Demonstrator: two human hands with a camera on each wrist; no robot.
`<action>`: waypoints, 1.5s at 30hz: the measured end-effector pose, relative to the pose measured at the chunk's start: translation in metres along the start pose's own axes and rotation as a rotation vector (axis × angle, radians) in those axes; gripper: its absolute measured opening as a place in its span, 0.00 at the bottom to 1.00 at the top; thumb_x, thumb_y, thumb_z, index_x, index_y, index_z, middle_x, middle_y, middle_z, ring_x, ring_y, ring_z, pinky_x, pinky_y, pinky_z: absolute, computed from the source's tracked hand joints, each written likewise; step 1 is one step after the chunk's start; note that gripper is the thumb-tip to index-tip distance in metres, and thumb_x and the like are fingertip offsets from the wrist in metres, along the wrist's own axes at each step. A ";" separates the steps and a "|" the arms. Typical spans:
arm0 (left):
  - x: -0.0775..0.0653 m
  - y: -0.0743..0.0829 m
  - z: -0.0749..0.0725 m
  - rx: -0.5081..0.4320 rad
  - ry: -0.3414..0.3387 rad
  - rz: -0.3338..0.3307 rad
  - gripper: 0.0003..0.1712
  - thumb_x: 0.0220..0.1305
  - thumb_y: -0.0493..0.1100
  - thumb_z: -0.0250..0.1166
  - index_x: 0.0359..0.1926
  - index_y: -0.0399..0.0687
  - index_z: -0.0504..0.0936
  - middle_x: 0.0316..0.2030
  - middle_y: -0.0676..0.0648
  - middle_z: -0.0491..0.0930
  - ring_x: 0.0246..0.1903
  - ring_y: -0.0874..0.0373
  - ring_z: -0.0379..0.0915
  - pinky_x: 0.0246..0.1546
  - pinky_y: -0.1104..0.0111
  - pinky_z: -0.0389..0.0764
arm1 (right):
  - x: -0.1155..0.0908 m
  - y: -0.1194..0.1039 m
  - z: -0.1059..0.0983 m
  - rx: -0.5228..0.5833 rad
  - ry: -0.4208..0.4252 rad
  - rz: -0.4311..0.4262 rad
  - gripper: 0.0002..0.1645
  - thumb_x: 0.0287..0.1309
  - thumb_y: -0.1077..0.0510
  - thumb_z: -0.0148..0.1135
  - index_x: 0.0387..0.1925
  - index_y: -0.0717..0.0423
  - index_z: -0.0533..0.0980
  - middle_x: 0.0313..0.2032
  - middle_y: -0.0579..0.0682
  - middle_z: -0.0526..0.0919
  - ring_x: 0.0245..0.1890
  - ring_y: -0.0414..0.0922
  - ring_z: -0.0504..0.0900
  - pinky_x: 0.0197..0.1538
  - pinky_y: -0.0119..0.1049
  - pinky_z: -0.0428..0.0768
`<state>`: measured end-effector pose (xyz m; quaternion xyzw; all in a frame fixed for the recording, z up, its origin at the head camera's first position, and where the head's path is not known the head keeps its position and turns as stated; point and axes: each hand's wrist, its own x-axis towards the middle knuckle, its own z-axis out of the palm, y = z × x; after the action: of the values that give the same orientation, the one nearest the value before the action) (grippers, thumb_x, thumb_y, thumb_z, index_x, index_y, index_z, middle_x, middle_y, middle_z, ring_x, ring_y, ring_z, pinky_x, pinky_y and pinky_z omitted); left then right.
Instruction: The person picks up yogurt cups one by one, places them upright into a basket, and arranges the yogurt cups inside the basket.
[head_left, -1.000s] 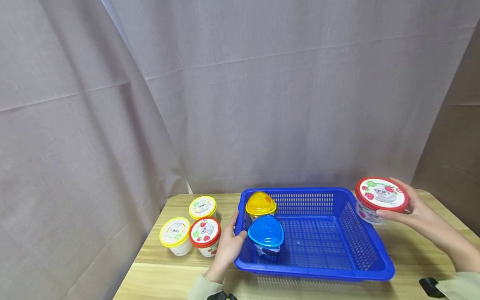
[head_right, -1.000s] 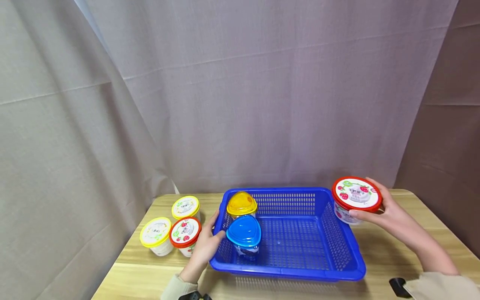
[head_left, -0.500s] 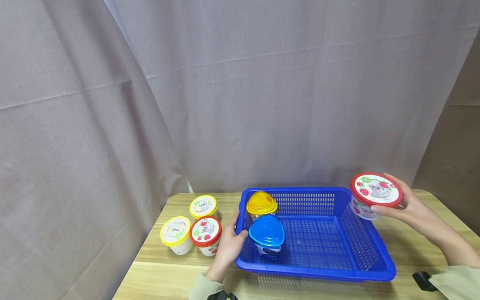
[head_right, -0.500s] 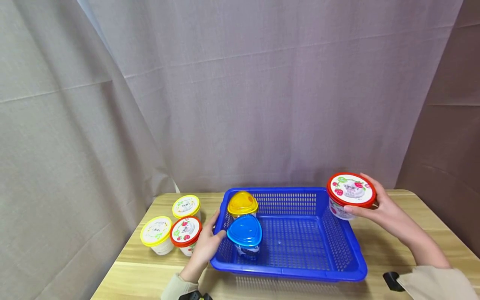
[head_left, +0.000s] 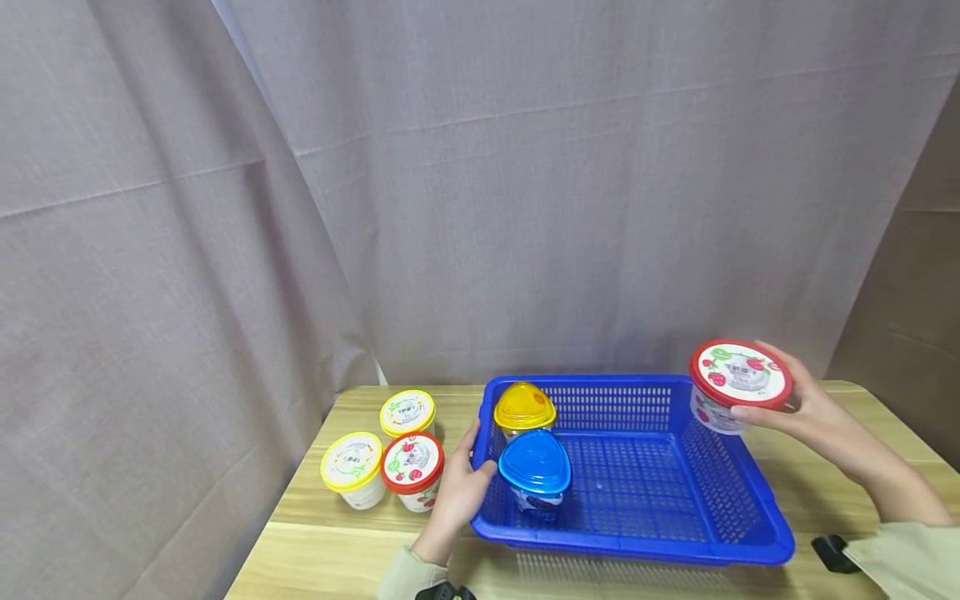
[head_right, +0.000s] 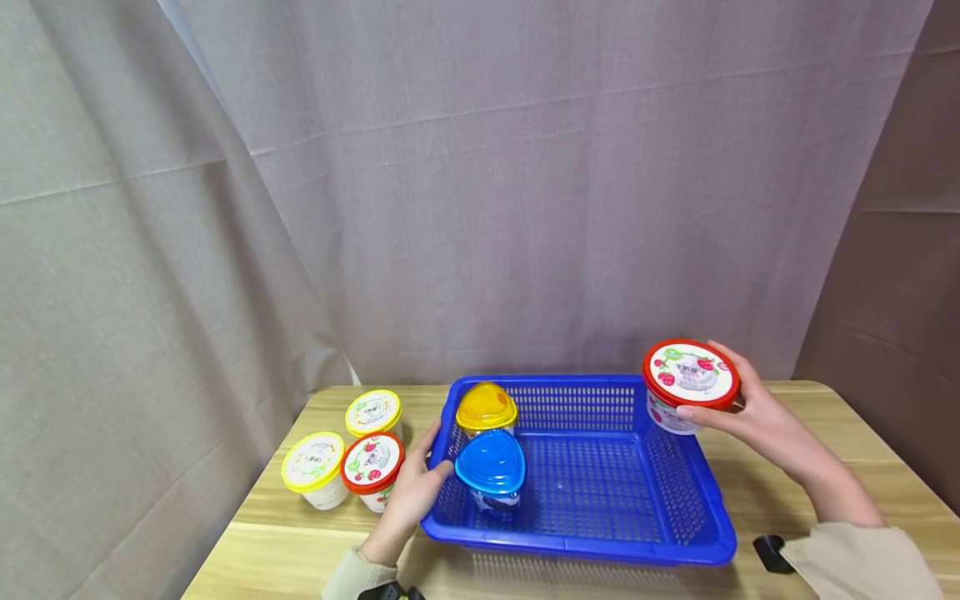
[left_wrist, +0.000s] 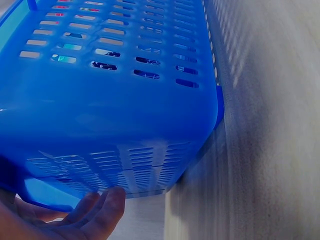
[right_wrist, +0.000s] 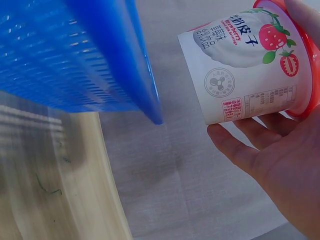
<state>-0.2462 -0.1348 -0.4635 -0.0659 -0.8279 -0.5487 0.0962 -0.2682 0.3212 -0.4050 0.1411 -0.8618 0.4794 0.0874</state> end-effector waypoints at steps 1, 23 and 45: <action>0.000 0.000 0.000 0.000 -0.001 -0.003 0.41 0.59 0.32 0.61 0.75 0.40 0.62 0.64 0.31 0.72 0.52 0.43 0.76 0.54 0.46 0.77 | 0.001 -0.001 0.000 0.001 0.001 -0.003 0.59 0.65 0.59 0.66 0.81 0.43 0.36 0.67 0.70 0.57 0.49 0.21 0.62 0.41 0.22 0.74; 0.001 -0.002 0.000 0.007 -0.008 -0.009 0.41 0.60 0.33 0.60 0.75 0.39 0.62 0.65 0.30 0.71 0.52 0.43 0.76 0.53 0.46 0.78 | 0.018 -0.018 0.013 0.048 -0.036 -0.037 0.60 0.63 0.60 0.67 0.81 0.46 0.37 0.66 0.67 0.61 0.51 0.25 0.67 0.44 0.24 0.76; 0.001 -0.001 0.000 -0.016 -0.009 0.009 0.42 0.58 0.32 0.60 0.75 0.38 0.62 0.66 0.30 0.69 0.52 0.43 0.76 0.53 0.46 0.78 | 0.036 -0.031 0.033 0.085 -0.090 -0.031 0.60 0.63 0.58 0.68 0.81 0.48 0.37 0.67 0.67 0.61 0.55 0.34 0.66 0.46 0.25 0.76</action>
<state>-0.2473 -0.1350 -0.4644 -0.0726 -0.8235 -0.5547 0.0945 -0.2923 0.2722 -0.3871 0.1792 -0.8414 0.5074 0.0500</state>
